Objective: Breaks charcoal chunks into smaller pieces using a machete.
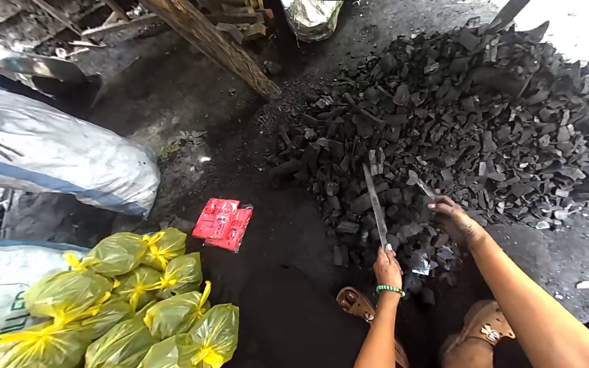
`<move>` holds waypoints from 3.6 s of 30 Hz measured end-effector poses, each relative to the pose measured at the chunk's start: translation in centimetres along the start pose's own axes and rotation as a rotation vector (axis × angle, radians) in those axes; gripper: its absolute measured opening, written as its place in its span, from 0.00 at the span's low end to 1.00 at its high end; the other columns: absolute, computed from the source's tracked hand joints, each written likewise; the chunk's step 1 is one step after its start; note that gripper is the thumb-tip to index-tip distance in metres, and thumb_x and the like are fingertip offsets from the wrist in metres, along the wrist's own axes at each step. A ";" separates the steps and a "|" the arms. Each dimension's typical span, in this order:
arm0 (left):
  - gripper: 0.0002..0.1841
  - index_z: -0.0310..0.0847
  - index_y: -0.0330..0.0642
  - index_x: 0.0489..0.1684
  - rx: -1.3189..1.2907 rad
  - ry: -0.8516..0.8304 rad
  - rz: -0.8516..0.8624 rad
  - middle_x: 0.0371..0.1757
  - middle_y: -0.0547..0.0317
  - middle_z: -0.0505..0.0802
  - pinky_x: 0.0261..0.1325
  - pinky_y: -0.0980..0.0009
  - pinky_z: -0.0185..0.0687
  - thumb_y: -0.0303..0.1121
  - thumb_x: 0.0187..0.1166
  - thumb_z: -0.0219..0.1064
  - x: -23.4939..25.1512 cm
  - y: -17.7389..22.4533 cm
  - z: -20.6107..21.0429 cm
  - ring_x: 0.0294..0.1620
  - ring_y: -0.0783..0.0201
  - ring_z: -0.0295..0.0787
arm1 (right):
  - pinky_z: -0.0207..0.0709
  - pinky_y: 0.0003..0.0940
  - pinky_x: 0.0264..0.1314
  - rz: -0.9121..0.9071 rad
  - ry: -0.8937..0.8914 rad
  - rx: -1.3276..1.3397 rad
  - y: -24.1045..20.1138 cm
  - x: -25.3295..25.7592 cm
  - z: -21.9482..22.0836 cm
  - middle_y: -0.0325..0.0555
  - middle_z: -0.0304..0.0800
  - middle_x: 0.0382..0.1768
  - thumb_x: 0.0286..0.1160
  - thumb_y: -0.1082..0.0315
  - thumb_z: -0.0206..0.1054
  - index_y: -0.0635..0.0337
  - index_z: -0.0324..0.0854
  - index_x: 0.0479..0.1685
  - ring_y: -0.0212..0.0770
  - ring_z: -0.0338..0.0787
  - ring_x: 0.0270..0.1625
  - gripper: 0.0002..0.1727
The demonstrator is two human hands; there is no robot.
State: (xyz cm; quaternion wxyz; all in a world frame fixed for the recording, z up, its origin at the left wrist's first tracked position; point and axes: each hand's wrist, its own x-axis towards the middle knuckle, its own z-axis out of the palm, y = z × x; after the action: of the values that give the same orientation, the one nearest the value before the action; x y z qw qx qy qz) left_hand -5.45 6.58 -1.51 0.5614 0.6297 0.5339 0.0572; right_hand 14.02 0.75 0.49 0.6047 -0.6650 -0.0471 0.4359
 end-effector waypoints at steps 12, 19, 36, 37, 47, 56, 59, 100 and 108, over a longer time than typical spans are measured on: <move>0.23 0.80 0.28 0.66 0.412 -0.340 0.223 0.46 0.34 0.91 0.59 0.46 0.83 0.40 0.96 0.47 -2.7 0.5 2.5 0.46 0.43 0.91 | 0.85 0.60 0.56 0.127 0.496 -0.041 3.7 -4.2 -9.7 0.71 0.80 0.66 0.90 0.48 0.58 0.59 0.56 0.89 0.63 0.89 0.56 0.36; 0.26 0.80 0.31 0.68 0.672 -0.573 0.235 0.58 0.35 0.91 0.71 0.44 0.77 0.44 0.96 0.43 -4.5 0.9 4.5 0.64 0.42 0.88 | 0.81 0.63 0.61 0.241 0.567 -0.541 7.8 -5.4 -14.3 0.75 0.83 0.64 0.81 0.52 0.72 0.69 0.66 0.78 0.68 0.89 0.59 0.37; 0.23 0.78 0.31 0.70 0.755 -0.531 0.429 0.53 0.33 0.93 0.65 0.45 0.83 0.41 0.95 0.48 -6.4 2.6 7.9 0.58 0.39 0.92 | 0.84 0.58 0.53 0.146 0.461 -0.249 7.6 -7.2 -14.0 0.70 0.86 0.56 0.82 0.73 0.68 0.69 0.67 0.76 0.61 0.92 0.48 0.26; 0.25 0.72 0.36 0.79 0.920 -0.655 0.219 0.65 0.34 0.89 0.72 0.43 0.77 0.43 0.97 0.43 -5.6 2.0 8.1 0.68 0.39 0.86 | 0.85 0.58 0.53 0.147 0.466 -0.254 7.8 -7.0 -14.1 0.70 0.86 0.56 0.82 0.72 0.68 0.69 0.67 0.75 0.61 0.92 0.47 0.26; 0.21 0.80 0.22 0.64 0.326 -0.129 0.269 0.43 0.32 0.92 0.60 0.44 0.83 0.35 0.94 0.50 -3.6 1.5 4.6 0.48 0.40 0.92 | 0.81 0.50 0.66 -0.115 0.299 -0.125 3.9 -5.0 -10.7 0.59 0.81 0.70 0.81 0.70 0.68 0.61 0.69 0.81 0.50 0.85 0.65 0.29; 0.18 0.80 0.25 0.64 0.000 0.355 -0.097 0.72 0.26 0.76 0.71 0.53 0.74 0.31 0.94 0.50 1.4 -0.9 -0.6 0.68 0.39 0.77 | 0.66 0.83 0.68 0.098 0.335 -0.892 4.3 -0.4 2.3 0.80 0.55 0.85 0.73 0.68 0.76 0.52 0.66 0.88 0.85 0.67 0.79 0.40; 0.19 0.76 0.24 0.65 -0.334 0.287 -0.130 0.67 0.30 0.78 0.60 0.51 0.85 0.32 0.96 0.45 2.5 -2.1 -1.2 0.61 0.43 0.82 | 0.72 0.78 0.66 -0.064 0.212 -0.910 2.9 -0.2 4.2 0.78 0.70 0.76 0.66 0.70 0.82 0.55 0.74 0.82 0.80 0.77 0.72 0.39; 0.18 0.81 0.26 0.61 0.003 -0.065 0.243 0.44 0.43 0.92 0.51 0.57 0.86 0.30 0.94 0.47 -0.7 1.4 -0.5 0.38 0.54 0.90 | 0.76 0.77 0.59 -0.230 0.239 -1.064 -3.4 3.0 0.0 0.79 0.74 0.71 0.68 0.62 0.81 0.52 0.73 0.82 0.79 0.83 0.64 0.38; 0.22 0.81 0.31 0.67 0.546 -0.402 0.307 0.54 0.34 0.92 0.66 0.44 0.80 0.40 0.95 0.48 -3.7 2.1 3.1 0.60 0.40 0.90 | 0.76 0.76 0.63 0.184 0.500 -1.021 3.3 -5.0 -11.3 0.85 0.56 0.82 0.64 0.66 0.84 0.61 0.73 0.81 0.83 0.79 0.68 0.40</move>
State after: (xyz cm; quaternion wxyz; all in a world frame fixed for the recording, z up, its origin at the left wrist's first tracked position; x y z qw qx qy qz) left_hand -3.63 2.27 0.87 0.4511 0.8277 0.3081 -0.1287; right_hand 16.55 -11.68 -0.93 0.1592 -0.9568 -0.0491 0.2383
